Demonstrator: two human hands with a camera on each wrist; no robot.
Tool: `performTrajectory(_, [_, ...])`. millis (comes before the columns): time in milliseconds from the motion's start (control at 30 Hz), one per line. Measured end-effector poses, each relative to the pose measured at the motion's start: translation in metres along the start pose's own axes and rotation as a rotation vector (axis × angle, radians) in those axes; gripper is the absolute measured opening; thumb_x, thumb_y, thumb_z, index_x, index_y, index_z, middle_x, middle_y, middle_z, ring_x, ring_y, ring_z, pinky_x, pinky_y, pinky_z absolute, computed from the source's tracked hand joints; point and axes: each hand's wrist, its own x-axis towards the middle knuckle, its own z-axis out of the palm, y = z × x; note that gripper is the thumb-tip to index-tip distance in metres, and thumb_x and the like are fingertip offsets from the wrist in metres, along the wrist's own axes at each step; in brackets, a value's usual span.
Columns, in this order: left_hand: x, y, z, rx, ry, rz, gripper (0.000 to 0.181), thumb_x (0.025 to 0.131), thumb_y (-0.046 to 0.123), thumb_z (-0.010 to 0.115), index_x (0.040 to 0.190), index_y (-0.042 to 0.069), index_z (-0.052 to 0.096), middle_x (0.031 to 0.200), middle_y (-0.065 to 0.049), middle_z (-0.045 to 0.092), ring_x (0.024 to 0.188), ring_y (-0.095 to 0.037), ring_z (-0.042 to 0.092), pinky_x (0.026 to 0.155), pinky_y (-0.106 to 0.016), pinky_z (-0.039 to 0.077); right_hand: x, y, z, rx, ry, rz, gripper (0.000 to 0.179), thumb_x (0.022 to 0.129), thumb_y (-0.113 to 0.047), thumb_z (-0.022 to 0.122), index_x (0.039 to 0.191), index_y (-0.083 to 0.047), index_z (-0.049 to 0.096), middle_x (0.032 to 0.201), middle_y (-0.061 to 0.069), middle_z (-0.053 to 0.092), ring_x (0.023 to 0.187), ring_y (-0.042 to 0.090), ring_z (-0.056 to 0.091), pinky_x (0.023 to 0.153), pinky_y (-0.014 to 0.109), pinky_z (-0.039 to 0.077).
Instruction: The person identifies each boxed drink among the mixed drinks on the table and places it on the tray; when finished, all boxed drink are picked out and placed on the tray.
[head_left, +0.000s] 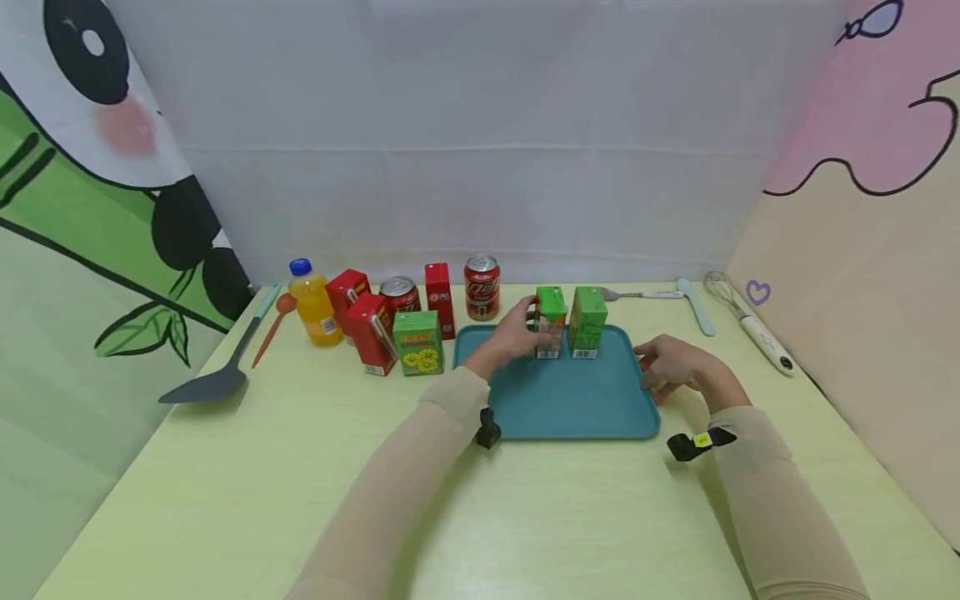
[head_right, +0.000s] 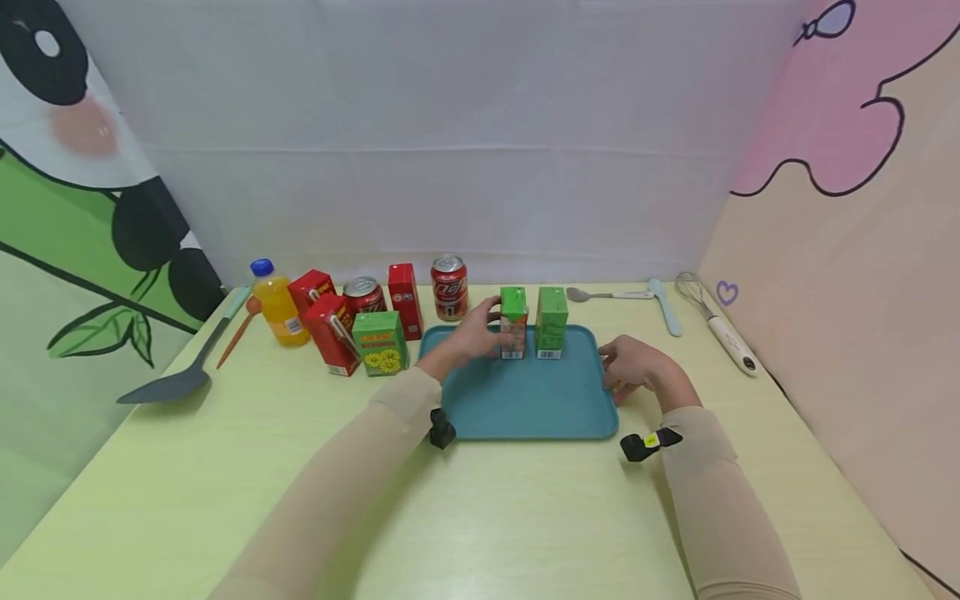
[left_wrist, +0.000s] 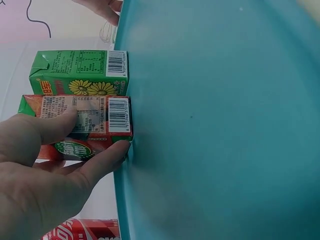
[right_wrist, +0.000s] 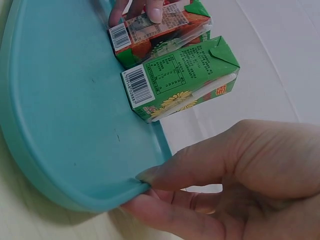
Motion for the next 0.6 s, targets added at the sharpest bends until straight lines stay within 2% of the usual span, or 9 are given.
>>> performTrajectory(167, [-0.0013,0.0001,0.0001,-0.036,-0.009,-0.025,0.080,0.098,0.007,0.065,0.161,0.017,0.017,0.157,-0.017,0.034,0.124,-0.032,0.053,0.075,-0.047,0.052,0.0011,0.0009,0.0008,-0.003,0.001,0.000,0.077,0.085,0.012,0.061,0.149,0.019,0.019,0.135,0.038,0.042,0.109,0.035,0.059,0.072,0.042,0.061])
performTrajectory(400, [-0.0020,0.0001,0.0015,-0.039,0.003,-0.033,0.081,0.097,0.007,0.065,0.161,0.018,0.016,0.157,-0.016,0.034,0.120,-0.030,0.055,0.073,-0.046,0.051,0.0009,0.0016,0.0001,0.002,-0.003,-0.012,0.077,0.084,0.012,0.061,0.149,0.019,0.019,0.131,0.036,0.044,0.107,0.034,0.060,0.072,0.043,0.061])
performTrajectory(600, [-0.0019,0.0000,0.0019,-0.059,-0.008,-0.034,0.080,0.098,0.007,0.064,0.161,0.019,0.016,0.158,-0.015,0.033,0.100,-0.026,0.058,0.068,-0.046,0.047,0.0011,0.0023,-0.0012,0.010,-0.008,-0.025,0.078,0.084,0.012,0.062,0.148,0.020,0.019,0.129,0.035,0.047,0.107,0.034,0.061,0.072,0.043,0.061])
